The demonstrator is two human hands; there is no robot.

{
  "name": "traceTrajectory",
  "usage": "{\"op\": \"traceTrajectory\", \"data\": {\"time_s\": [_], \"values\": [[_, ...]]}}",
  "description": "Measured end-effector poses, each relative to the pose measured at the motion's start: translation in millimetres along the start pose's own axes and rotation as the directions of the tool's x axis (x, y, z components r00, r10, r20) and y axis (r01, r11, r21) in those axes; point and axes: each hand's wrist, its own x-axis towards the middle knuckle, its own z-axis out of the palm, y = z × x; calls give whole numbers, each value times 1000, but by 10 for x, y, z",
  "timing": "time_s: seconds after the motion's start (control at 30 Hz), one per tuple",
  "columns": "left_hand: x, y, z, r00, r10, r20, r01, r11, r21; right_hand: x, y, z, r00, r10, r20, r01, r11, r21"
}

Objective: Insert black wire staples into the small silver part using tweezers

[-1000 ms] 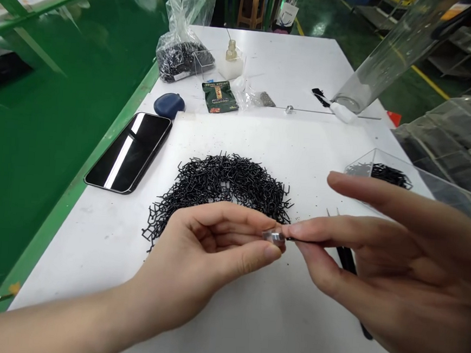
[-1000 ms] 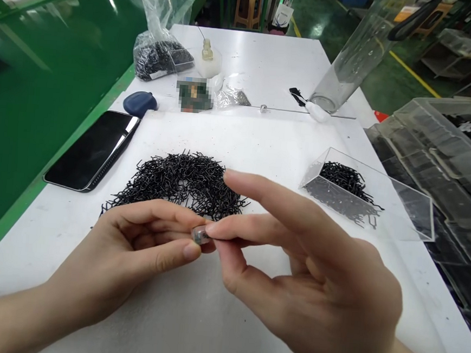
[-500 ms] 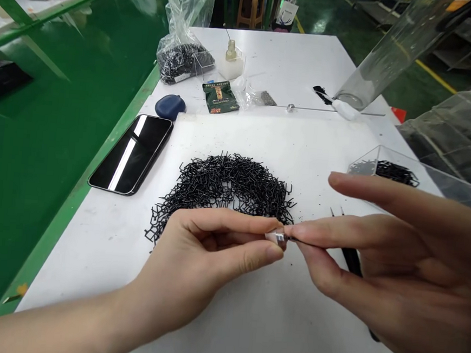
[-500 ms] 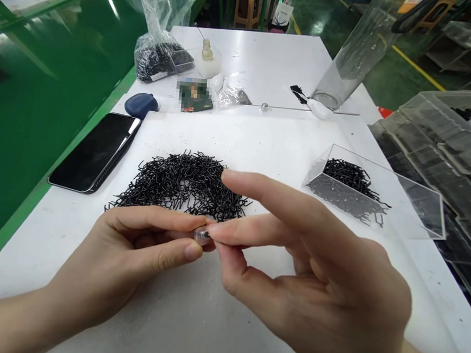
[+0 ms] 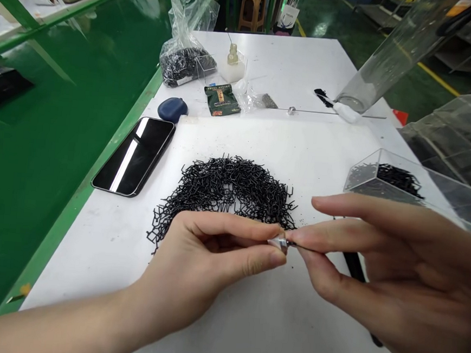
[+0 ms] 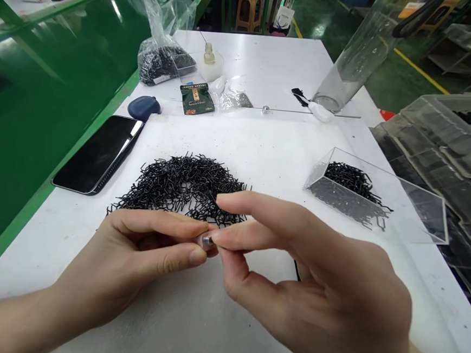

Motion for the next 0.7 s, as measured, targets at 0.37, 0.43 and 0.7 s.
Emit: {"op": "traceTrajectory", "data": {"time_s": [0.37, 0.43, 0.7], "values": [[-26, -16, -28, 999, -19, -31, 21, 997, 69, 52, -4, 50, 997, -67, -30, 69, 996, 59], [-29, -14, -30, 999, -31, -29, 33, 998, 62, 64, -12, 54, 996, -80, -36, 82, 994, 70], [-21, -11, -39, 999, -32, -29, 34, 997, 67, 125, -16, 52, 993, -113, -31, 116, 988, 106]]}}
